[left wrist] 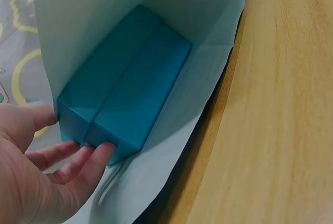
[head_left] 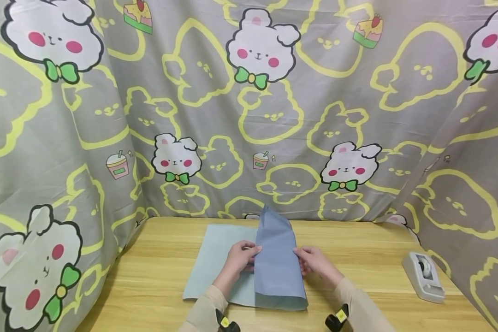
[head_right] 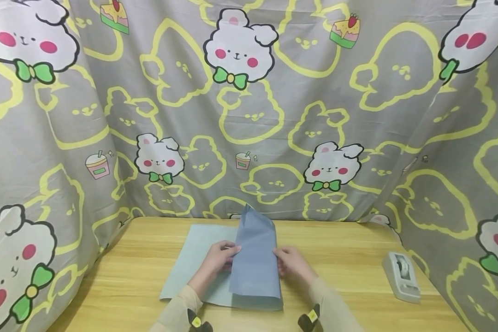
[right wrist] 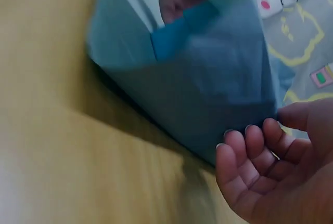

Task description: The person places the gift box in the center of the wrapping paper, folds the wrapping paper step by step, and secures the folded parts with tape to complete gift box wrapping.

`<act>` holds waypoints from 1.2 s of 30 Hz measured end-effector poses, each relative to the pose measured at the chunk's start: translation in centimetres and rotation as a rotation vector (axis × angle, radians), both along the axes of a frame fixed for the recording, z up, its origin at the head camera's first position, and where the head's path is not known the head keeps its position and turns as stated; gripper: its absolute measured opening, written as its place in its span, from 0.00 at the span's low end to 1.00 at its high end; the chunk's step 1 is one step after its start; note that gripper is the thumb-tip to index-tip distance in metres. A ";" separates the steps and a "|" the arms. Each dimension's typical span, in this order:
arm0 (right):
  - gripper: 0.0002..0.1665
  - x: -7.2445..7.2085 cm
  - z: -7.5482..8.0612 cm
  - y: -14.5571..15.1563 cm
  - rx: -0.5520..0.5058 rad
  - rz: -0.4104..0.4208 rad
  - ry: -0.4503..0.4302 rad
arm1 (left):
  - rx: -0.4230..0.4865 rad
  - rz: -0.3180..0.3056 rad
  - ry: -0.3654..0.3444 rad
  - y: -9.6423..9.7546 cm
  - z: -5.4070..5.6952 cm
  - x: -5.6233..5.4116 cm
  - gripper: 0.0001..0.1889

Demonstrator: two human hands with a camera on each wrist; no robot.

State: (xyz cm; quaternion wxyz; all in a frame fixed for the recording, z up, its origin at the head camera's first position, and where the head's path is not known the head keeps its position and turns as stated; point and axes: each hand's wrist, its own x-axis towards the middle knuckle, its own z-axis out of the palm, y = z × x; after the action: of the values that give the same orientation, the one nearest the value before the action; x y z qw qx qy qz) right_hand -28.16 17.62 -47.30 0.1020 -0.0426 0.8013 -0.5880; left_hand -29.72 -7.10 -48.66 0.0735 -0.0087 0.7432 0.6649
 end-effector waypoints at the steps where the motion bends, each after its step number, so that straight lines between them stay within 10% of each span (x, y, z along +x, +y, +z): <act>1: 0.23 -0.6 0.0 0.0 0.001 -0.002 0.003 | -0.001 -0.002 0.002 0.0 0.0 0.0 0.22; 12: 0.22 -6.1 -1.0 0.5 -0.042 -0.004 -0.050 | -0.006 0.006 0.002 0.1 0.2 0.2 0.21; 36: 0.34 -7.4 -0.4 -0.8 -0.035 -0.048 -0.118 | 0.007 0.005 0.004 0.0 0.2 0.3 0.20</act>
State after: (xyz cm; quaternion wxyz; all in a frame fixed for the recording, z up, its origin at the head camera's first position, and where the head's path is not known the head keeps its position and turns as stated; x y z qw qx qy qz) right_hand -35.54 16.82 -47.69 0.1341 0.0093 0.7843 -0.6057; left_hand -29.43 -7.11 -48.49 0.0705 -0.0088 0.7410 0.6678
